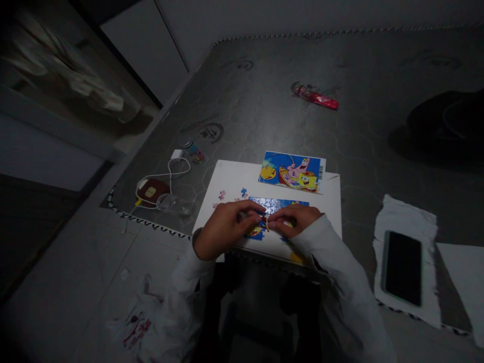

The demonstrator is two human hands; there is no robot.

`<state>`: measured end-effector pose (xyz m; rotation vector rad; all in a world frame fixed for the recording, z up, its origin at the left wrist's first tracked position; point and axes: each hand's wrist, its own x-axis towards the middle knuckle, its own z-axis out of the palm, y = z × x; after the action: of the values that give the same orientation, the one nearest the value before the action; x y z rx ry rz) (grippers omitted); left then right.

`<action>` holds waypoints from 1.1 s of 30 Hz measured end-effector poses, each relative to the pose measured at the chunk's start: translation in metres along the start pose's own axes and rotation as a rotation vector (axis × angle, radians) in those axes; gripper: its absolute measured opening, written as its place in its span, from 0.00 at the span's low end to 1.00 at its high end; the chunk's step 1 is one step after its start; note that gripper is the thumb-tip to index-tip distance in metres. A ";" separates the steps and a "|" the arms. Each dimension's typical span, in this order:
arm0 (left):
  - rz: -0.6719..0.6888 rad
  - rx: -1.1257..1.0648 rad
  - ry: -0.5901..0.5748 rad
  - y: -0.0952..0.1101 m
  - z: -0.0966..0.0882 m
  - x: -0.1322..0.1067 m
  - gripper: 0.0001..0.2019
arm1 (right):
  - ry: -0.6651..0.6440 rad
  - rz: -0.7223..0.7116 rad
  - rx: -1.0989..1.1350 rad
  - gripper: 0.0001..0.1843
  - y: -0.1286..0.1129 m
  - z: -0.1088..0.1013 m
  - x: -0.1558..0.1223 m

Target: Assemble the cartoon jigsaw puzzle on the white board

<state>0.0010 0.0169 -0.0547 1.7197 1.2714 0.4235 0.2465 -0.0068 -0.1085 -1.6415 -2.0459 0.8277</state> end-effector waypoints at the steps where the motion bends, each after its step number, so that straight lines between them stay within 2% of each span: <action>1: 0.000 0.000 -0.002 0.001 0.001 0.000 0.11 | -0.011 -0.010 -0.013 0.09 0.003 0.003 0.001; 6: 0.007 0.006 -0.013 0.004 0.002 0.000 0.09 | -0.039 -0.019 -0.053 0.09 0.015 0.016 0.006; 14: -0.058 0.061 -0.041 0.008 0.003 -0.003 0.07 | -0.156 -0.035 -0.012 0.12 -0.004 -0.013 -0.001; 18: -0.091 0.057 -0.057 0.007 0.002 -0.004 0.07 | -0.199 -0.043 -0.032 0.10 -0.008 -0.015 0.000; 22: -0.082 0.080 -0.111 0.007 0.001 -0.003 0.08 | -0.184 -0.043 -0.069 0.10 -0.008 -0.011 -0.001; 28: -0.138 0.179 -0.164 0.005 0.007 -0.005 0.07 | -0.060 0.056 -0.069 0.10 -0.001 -0.004 -0.001; 33: -0.176 0.169 -0.125 0.010 0.010 -0.005 0.06 | -0.065 0.048 -0.049 0.11 -0.004 -0.006 -0.002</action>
<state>0.0117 0.0078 -0.0508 1.7262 1.3849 0.1067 0.2480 -0.0078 -0.1012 -1.7178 -2.0935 0.8648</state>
